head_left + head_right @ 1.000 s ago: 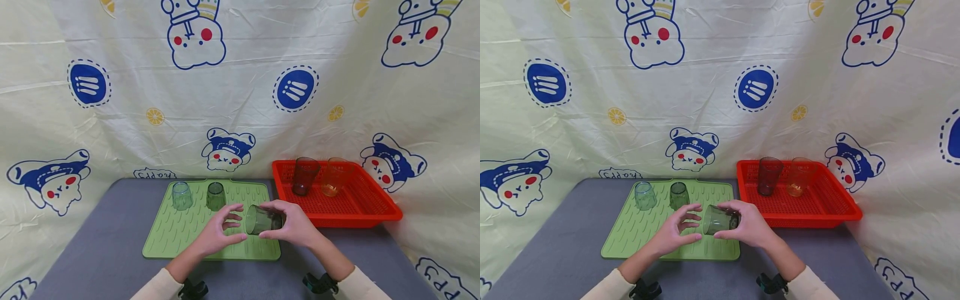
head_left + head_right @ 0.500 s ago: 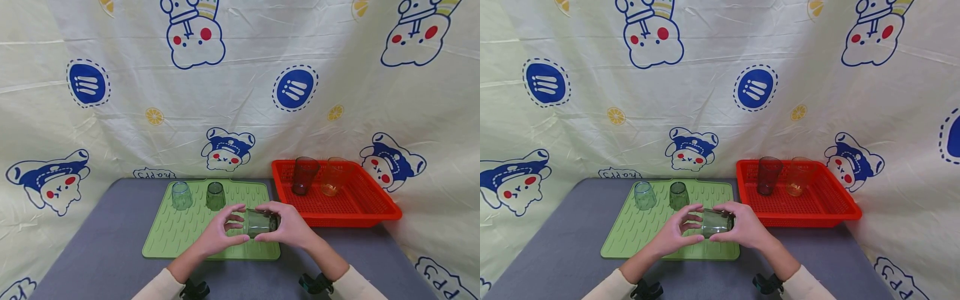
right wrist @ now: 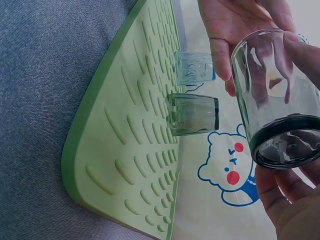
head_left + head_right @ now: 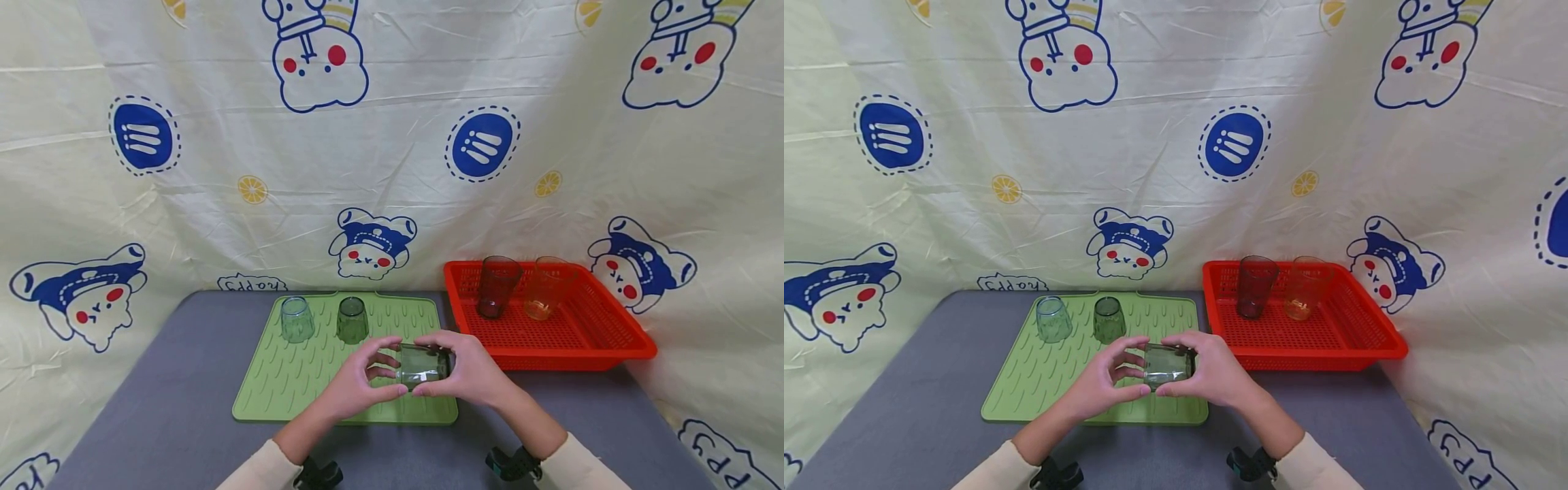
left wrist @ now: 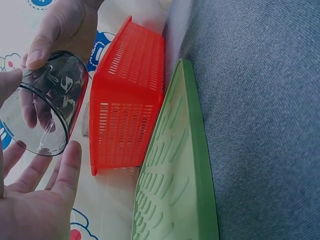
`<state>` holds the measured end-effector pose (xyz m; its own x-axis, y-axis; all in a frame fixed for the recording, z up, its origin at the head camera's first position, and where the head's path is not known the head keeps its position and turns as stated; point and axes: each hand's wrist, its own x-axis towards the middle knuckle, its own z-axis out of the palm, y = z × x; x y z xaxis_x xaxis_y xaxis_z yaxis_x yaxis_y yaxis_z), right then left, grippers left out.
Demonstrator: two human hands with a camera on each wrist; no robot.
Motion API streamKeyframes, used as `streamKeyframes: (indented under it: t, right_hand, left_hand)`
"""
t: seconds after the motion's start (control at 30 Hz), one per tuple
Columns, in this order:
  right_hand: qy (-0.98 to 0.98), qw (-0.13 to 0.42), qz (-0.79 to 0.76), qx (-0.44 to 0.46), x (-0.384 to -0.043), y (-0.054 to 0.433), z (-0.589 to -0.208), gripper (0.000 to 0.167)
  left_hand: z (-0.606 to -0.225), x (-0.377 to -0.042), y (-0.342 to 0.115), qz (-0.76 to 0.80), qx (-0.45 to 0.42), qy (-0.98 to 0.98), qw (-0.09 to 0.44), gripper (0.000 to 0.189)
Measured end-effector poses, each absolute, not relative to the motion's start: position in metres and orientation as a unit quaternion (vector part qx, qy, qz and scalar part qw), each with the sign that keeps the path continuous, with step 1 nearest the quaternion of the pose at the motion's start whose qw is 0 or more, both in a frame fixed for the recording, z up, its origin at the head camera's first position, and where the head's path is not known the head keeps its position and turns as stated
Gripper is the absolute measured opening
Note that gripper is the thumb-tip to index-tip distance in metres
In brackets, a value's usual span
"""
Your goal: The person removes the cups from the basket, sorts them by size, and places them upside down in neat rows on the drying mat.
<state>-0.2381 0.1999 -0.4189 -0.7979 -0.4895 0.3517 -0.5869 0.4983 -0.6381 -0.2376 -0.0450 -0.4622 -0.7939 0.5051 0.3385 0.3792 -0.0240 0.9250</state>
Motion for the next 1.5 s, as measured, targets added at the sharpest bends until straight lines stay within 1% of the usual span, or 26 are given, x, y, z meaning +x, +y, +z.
streamKeyframes:
  t: [0.47,0.6,0.83,1.1,1.33,1.5]
  right_hand:
    - [-0.854,0.071,0.419,0.301,-0.235,0.202,-0.417,0.067]
    - [-0.85,0.073,0.431,0.292,-0.234,0.203,-0.418,0.065]
    - [-0.839,0.056,0.467,0.274,-0.234,0.205,-0.424,0.063]
    - [-0.802,0.043,0.522,0.287,-0.233,0.204,-0.434,0.059]
    - [-0.773,0.009,0.567,0.284,-0.231,0.201,-0.438,0.058]
    - [-0.764,-0.001,0.583,0.276,-0.232,0.198,-0.441,0.057]
  left_hand:
    - [-0.458,-0.235,-0.047,0.653,0.32,0.686,0.019,0.069]
    - [-0.457,-0.233,-0.048,0.658,0.318,0.683,0.018,0.07]
    - [-0.456,-0.232,-0.053,0.661,0.315,0.681,0.022,0.07]
    - [-0.458,-0.231,-0.057,0.668,0.313,0.675,0.028,0.071]
    - [-0.461,-0.231,-0.06,0.668,0.312,0.676,0.029,0.071]
    - [-0.462,-0.231,-0.061,0.671,0.316,0.67,0.029,0.071]
